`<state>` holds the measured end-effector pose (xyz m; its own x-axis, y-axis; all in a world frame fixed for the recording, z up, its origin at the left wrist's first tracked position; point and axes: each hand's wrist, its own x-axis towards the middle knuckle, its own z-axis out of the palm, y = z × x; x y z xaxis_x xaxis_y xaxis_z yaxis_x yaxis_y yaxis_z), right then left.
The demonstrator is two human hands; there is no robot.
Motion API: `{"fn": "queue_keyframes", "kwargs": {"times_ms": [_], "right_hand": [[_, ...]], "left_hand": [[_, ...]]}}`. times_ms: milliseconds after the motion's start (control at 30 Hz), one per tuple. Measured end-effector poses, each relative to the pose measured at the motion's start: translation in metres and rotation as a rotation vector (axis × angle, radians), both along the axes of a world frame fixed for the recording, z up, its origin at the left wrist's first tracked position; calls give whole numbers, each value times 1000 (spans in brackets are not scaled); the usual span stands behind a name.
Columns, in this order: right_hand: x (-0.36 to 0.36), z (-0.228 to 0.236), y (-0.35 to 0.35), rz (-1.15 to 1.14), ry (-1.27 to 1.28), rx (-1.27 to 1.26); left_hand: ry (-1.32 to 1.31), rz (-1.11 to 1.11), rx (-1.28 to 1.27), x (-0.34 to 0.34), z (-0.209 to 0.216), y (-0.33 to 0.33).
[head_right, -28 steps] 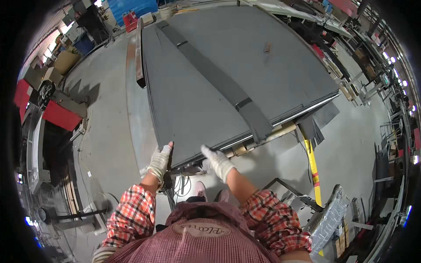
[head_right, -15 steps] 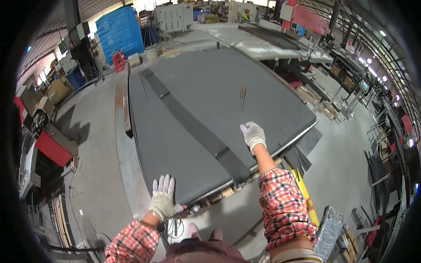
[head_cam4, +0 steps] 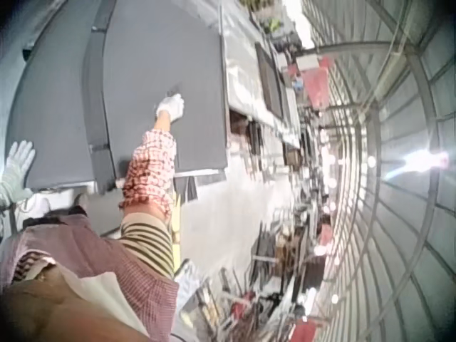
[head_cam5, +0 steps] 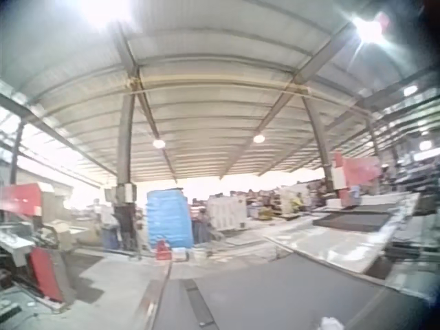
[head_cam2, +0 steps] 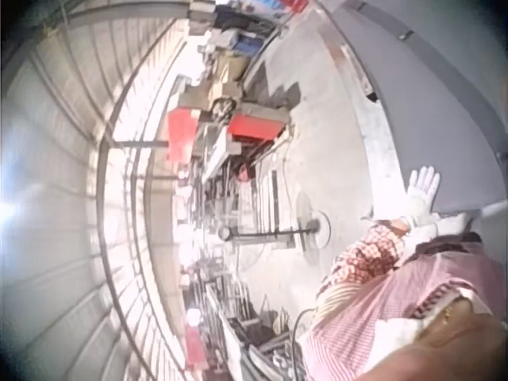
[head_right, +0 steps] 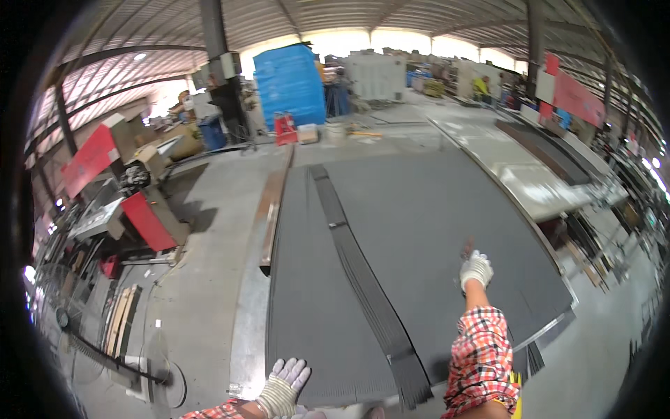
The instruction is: Sorting and arranging foam or rubber panels on a factory table.
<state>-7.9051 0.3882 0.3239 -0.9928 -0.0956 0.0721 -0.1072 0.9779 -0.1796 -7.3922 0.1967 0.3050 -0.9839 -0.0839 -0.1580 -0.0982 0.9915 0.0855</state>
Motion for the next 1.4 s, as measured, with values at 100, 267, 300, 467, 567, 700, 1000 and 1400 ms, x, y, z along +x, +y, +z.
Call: {"fn": "queue_keyframes", "kwargs": {"times_ms": [100,267,300,467,567,700,1000,1400], "right_hand": [[-59,-27,0,343,282,246],[-118,-33,-5,505,105,552],[-149,-59,1,442,99,604],[-138,-23,11,683,233,755],[-123,-4,49,750,87,573],[-91,-60,137,364,146,-58],[292,37,133,236,-506,-1336],[540,-12,61,435,-393,-677]], "left_hand": [[5,24,30,-8,29,6],[13,51,112,-11,16,1],[13,15,101,-14,15,0],[-85,4,-171,-6,-28,-2],[-123,-36,-236,0,-38,-2],[73,-2,127,-1,11,6],[191,20,113,-6,-3,-9],[88,21,85,-7,-8,-1]]}}
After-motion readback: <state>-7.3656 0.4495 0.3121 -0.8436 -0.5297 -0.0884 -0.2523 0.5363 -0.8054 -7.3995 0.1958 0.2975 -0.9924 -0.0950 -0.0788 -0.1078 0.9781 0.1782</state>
